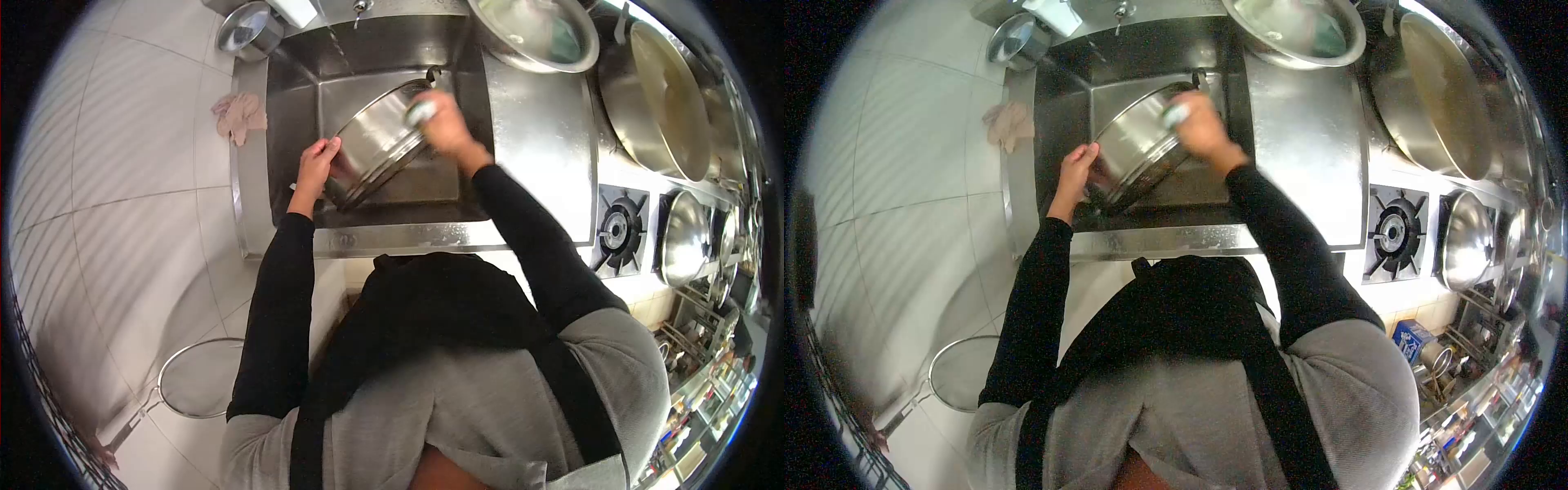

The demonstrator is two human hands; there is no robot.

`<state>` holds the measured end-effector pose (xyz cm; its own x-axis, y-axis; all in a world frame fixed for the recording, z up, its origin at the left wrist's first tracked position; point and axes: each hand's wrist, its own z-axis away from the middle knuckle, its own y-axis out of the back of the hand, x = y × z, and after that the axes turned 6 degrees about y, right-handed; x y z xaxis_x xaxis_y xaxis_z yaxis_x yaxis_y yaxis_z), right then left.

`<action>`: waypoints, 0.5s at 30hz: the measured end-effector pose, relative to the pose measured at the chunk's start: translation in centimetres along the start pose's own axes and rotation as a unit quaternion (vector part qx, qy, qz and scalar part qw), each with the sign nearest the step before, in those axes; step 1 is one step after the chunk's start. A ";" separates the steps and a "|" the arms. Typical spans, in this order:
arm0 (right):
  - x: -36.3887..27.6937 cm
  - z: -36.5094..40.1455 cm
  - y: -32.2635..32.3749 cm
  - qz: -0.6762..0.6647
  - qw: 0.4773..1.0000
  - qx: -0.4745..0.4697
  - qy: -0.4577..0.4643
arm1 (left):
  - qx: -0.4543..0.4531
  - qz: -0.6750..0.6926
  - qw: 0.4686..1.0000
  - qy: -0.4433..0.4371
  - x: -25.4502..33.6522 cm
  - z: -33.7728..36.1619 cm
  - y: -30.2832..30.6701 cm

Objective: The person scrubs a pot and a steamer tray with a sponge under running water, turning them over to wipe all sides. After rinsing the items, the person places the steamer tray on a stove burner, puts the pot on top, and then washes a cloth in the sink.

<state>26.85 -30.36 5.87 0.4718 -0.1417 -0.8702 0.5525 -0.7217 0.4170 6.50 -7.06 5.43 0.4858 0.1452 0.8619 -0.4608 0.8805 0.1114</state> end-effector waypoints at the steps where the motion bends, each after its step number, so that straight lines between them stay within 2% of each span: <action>1: 1.5 -0.7 1.3 -0.101 0.981 0.015 -0.162 | 0.005 -0.002 1.000 0.002 -0.7 0.4 0.5; 2: 1.3 -0.9 0.9 -0.103 0.982 0.016 -0.158 | 0.025 -0.036 0.999 -0.033 -1.4 0.0 0.9; 3: 0.6 -0.6 0.0 0.059 0.991 0.045 -0.112 | 0.041 -0.072 0.995 -0.064 -1.3 -0.1 0.9; 4: -0.1 -0.3 -1.1 0.223 0.970 0.073 -0.066 | 0.037 -0.075 0.994 -0.065 -1.3 -0.1 0.9; 5: -0.9 0.4 -4.2 0.204 0.974 0.094 0.022 | 0.053 -0.083 0.992 -0.072 -0.8 0.6 0.6; 6: -2.8 2.0 -6.1 0.160 0.973 0.071 0.150 | 0.069 -0.091 0.990 -0.079 -0.6 1.2 0.1; 7: -6.2 3.6 -8.5 0.227 0.957 -0.003 0.180 | 0.062 -0.094 0.991 -0.075 -1.3 1.7 0.2; 8: -8.4 4.2 -9.6 0.293 0.930 -0.074 0.209 | 0.052 -0.113 0.992 -0.035 -1.8 1.6 1.0; 9: -7.2 3.5 -8.7 0.299 0.929 -0.065 0.210 | 0.047 -0.131 0.990 -0.003 -1.6 1.0 1.7; 11: -3.4 1.1 -5.6 0.170 0.978 -0.010 0.117 | 0.048 -0.141 0.989 -0.018 -2.2 1.0 2.9; 12: -1.4 -1.1 -2.8 0.173 0.981 -0.043 -0.071 | 0.051 -0.217 0.969 -0.109 -2.4 0.8 3.6; 13: 0.5 -3.1 0.0 0.170 0.948 -0.076 -0.256 | 0.052 -0.291 0.935 -0.195 -2.6 1.0 4.1; 15: 2.9 -4.9 2.4 0.329 0.913 -0.200 -0.133 | 0.071 -0.283 0.932 -0.214 0.9 1.8 1.0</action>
<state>32.89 -29.23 5.64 0.6374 -0.6535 -0.4083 0.4417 -0.1243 0.8885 5.17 -6.87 7.24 0.3541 -0.5442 0.7605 -0.3293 0.6886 0.6461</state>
